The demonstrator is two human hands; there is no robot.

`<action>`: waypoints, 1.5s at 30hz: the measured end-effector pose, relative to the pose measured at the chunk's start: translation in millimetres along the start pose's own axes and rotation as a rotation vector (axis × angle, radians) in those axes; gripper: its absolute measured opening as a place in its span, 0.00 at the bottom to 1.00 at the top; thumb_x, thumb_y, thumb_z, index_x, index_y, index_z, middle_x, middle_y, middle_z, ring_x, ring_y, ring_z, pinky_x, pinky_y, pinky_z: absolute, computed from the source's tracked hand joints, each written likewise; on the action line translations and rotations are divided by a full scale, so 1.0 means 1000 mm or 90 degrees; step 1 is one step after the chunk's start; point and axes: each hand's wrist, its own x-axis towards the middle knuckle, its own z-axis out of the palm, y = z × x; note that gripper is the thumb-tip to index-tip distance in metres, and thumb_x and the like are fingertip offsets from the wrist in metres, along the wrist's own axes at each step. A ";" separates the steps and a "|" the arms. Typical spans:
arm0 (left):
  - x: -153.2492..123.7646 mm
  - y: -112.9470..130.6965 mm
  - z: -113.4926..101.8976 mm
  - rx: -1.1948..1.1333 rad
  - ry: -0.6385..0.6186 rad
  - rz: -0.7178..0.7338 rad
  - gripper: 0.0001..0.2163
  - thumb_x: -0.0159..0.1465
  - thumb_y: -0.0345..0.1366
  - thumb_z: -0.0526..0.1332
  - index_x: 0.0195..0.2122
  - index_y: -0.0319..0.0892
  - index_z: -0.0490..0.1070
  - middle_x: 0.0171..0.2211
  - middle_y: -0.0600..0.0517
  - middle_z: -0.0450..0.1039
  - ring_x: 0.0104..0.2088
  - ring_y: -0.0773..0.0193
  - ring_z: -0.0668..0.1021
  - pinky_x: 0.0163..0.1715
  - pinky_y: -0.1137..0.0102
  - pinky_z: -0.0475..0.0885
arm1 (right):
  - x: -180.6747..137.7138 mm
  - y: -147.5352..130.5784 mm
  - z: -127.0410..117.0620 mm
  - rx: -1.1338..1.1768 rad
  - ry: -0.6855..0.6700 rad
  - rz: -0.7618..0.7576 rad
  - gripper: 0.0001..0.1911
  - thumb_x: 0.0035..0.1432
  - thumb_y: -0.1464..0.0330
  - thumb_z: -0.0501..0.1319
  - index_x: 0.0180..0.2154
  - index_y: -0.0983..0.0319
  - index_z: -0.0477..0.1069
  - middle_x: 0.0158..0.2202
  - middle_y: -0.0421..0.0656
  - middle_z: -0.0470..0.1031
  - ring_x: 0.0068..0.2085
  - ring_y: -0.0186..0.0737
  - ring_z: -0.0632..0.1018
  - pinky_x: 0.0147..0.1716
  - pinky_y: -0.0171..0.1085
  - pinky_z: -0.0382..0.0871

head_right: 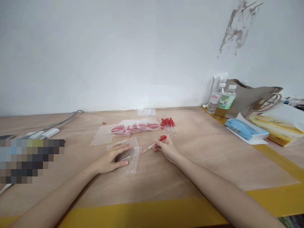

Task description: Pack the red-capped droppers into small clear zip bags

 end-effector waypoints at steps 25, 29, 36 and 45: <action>0.018 0.023 0.001 0.032 0.031 0.027 0.24 0.62 0.46 0.55 0.58 0.47 0.54 0.54 0.46 0.62 0.52 0.55 0.67 0.50 0.60 0.64 | -0.016 0.008 0.015 -0.042 -0.195 0.074 0.15 0.40 0.67 0.69 0.31 0.64 0.69 0.29 0.40 0.74 0.32 0.32 0.77 0.36 0.34 0.71; 0.029 0.028 0.006 0.033 0.017 0.021 0.26 0.62 0.48 0.54 0.59 0.46 0.52 0.56 0.46 0.58 0.54 0.53 0.65 0.51 0.59 0.63 | -0.013 0.011 0.012 -0.102 -0.272 0.083 0.18 0.43 0.62 0.67 0.34 0.64 0.66 0.24 0.38 0.73 0.25 0.31 0.76 0.27 0.33 0.71; 0.017 0.016 0.004 -0.003 -0.011 0.040 0.28 0.63 0.47 0.51 0.62 0.45 0.45 0.61 0.47 0.50 0.59 0.55 0.59 0.56 0.60 0.58 | -0.003 0.008 0.012 -0.041 -0.189 0.099 0.12 0.46 0.67 0.66 0.30 0.63 0.65 0.22 0.37 0.72 0.22 0.29 0.74 0.25 0.30 0.70; 0.001 -0.011 -0.024 -0.015 0.022 0.076 0.20 0.62 0.42 0.54 0.56 0.46 0.59 0.59 0.48 0.55 0.58 0.56 0.60 0.56 0.60 0.59 | 0.031 -0.008 -0.018 -0.116 -0.039 0.077 0.05 0.46 0.72 0.65 0.26 0.64 0.69 0.20 0.38 0.70 0.22 0.27 0.71 0.25 0.28 0.68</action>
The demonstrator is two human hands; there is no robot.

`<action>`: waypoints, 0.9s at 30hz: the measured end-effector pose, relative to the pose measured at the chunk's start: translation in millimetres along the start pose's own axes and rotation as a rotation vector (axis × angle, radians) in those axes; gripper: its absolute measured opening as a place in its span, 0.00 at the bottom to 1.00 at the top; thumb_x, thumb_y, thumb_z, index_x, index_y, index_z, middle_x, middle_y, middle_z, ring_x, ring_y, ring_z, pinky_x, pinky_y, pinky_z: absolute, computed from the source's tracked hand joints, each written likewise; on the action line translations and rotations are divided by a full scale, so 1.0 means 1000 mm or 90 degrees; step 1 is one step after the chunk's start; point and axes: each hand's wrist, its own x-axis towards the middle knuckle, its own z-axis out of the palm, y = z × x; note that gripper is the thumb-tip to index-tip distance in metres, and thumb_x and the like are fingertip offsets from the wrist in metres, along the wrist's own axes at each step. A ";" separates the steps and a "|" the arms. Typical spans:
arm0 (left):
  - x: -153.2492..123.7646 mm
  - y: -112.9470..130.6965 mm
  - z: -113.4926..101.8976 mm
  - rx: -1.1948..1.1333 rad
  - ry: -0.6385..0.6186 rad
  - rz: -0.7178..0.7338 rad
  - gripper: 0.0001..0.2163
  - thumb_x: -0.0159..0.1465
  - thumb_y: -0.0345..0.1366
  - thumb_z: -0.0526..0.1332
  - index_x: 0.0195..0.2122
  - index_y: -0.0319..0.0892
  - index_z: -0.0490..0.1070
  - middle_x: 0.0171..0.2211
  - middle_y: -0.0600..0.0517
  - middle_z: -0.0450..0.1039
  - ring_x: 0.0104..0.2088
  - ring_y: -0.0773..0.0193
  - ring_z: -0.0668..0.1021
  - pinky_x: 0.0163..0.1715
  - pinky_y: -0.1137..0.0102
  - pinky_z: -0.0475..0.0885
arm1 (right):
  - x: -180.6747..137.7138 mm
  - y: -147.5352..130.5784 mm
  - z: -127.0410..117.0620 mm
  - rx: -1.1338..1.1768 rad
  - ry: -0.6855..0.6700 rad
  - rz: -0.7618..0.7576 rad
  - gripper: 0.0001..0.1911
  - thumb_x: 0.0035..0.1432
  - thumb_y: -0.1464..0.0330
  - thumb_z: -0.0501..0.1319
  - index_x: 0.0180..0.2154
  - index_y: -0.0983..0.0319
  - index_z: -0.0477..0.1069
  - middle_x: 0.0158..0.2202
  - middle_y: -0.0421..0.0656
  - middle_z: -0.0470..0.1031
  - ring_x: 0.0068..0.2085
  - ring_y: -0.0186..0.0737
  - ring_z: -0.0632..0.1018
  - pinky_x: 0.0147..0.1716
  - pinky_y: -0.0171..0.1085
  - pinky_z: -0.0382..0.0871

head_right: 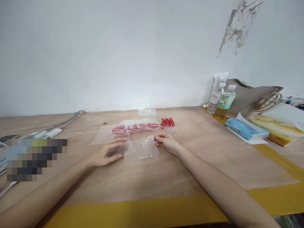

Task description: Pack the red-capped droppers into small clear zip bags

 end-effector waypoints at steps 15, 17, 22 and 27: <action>0.022 0.017 0.034 0.003 -0.036 -0.018 0.23 0.64 0.45 0.51 0.59 0.47 0.54 0.59 0.48 0.56 0.59 0.59 0.60 0.57 0.59 0.55 | -0.013 -0.001 -0.009 -0.265 -0.155 -0.209 0.16 0.37 0.62 0.68 0.28 0.63 0.69 0.27 0.39 0.71 0.29 0.32 0.71 0.31 0.35 0.65; 0.023 0.018 0.034 0.008 -0.041 -0.019 0.23 0.64 0.46 0.51 0.59 0.47 0.54 0.59 0.48 0.55 0.59 0.59 0.59 0.57 0.59 0.54 | -0.015 0.001 -0.005 -0.252 -0.181 -0.227 0.15 0.39 0.61 0.67 0.27 0.63 0.68 0.29 0.40 0.70 0.30 0.32 0.70 0.31 0.34 0.64; 0.024 0.017 0.034 -0.005 -0.043 -0.030 0.20 0.67 0.43 0.45 0.59 0.46 0.54 0.59 0.49 0.55 0.59 0.62 0.58 0.58 0.59 0.52 | -0.013 0.003 -0.006 -0.305 -0.155 -0.244 0.16 0.39 0.59 0.67 0.27 0.63 0.68 0.27 0.38 0.68 0.26 0.29 0.66 0.26 0.32 0.61; 0.025 0.016 0.035 -0.002 -0.032 -0.042 0.19 0.67 0.43 0.44 0.58 0.45 0.56 0.57 0.49 0.59 0.58 0.61 0.61 0.57 0.59 0.53 | -0.010 -0.001 -0.018 -0.399 -0.149 -0.216 0.16 0.41 0.58 0.66 0.29 0.63 0.73 0.21 0.36 0.67 0.22 0.29 0.63 0.22 0.31 0.57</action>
